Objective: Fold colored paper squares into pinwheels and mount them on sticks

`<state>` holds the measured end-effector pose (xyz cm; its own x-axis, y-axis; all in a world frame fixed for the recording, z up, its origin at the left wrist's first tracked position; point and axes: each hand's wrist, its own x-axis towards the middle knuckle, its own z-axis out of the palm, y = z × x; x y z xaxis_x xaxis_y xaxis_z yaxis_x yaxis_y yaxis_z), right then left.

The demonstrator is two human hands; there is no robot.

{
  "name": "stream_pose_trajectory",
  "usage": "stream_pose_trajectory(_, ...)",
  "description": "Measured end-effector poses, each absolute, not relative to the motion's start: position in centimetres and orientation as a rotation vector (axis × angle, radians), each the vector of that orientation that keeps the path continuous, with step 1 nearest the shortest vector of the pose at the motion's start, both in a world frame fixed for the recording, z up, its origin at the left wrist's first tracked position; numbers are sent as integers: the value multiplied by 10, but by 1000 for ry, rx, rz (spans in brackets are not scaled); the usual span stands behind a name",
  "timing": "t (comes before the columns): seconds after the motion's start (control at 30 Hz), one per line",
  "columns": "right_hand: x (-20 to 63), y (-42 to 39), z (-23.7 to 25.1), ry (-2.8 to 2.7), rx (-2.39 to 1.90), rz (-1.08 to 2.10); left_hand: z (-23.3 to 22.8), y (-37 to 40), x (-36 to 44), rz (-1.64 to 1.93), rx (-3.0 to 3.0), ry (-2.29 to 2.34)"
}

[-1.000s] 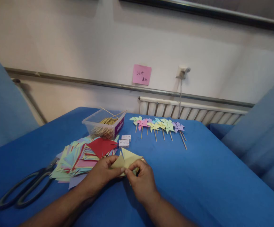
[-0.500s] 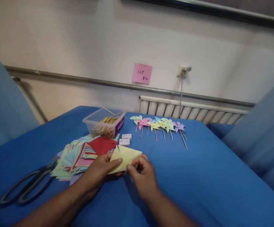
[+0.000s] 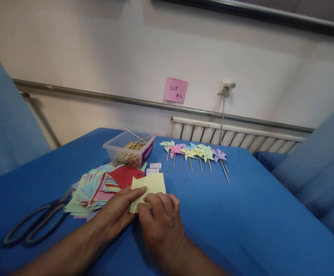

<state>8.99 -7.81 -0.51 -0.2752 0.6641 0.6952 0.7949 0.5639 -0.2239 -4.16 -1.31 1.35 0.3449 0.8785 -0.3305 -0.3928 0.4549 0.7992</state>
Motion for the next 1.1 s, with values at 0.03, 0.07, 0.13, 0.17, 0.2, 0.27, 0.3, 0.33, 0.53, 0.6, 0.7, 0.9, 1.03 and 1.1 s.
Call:
stream_pose_trajectory(0.03, 88, -77, -5, -2042, -1186, -230, 13, -14, -41, 900, 680, 838)
stream_pose_trajectory(0.07, 88, -75, -5, -2057, -1209, -238, 14, -15, -41, 890, 684, 823)
stream_pose_trajectory(0.13, 89, -72, -6, -2064, -1263, -238, 15, -18, -40, 889, 686, 795)
stream_pose_trajectory(0.17, 91, -72, -5, -2057, -1290, -234, 15, -19, -40, 896, 685, 779)
stream_pose_trajectory(0.2, 93, -71, -5, -2048, -1309, -228, 16, -20, -40, 905, 681, 766)
stream_pose_trajectory(0.27, 97, -72, -3, -2018, -1312, -200, 18, -21, -40, 919, 668, 757)
stream_pose_trajectory(0.3, 99, -73, -2, -2001, -1301, -171, 19, -21, -40, 918, 666, 756)
stream_pose_trajectory(0.33, 100, -73, -2, -1985, -1283, -131, 20, -21, -40, 915, 672, 751)
stream_pose_trajectory(0.53, 104, -66, -15, -1754, -1271, 167, 17, -17, -40, 902, 819, 777)
stream_pose_trajectory(0.6, 107, -62, -21, -1642, -1274, 267, 14, -16, -39, 895, 870, 812)
stream_pose_trajectory(0.7, 109, -57, -26, -1524, -1274, 388, 8, -15, -39, 856, 954, 876)
stream_pose_trajectory(0.9, 109, -56, -24, -1400, -1309, 547, 3, -17, -40, 811, 1084, 918)
stream_pose_trajectory(1.03, 108, -56, -24, -1362, -1290, 604, 4, -16, -40, 803, 1080, 920)
stream_pose_trajectory(1.1, 108, -55, -25, -1354, -1287, 620, 5, -16, -40, 792, 1075, 929)
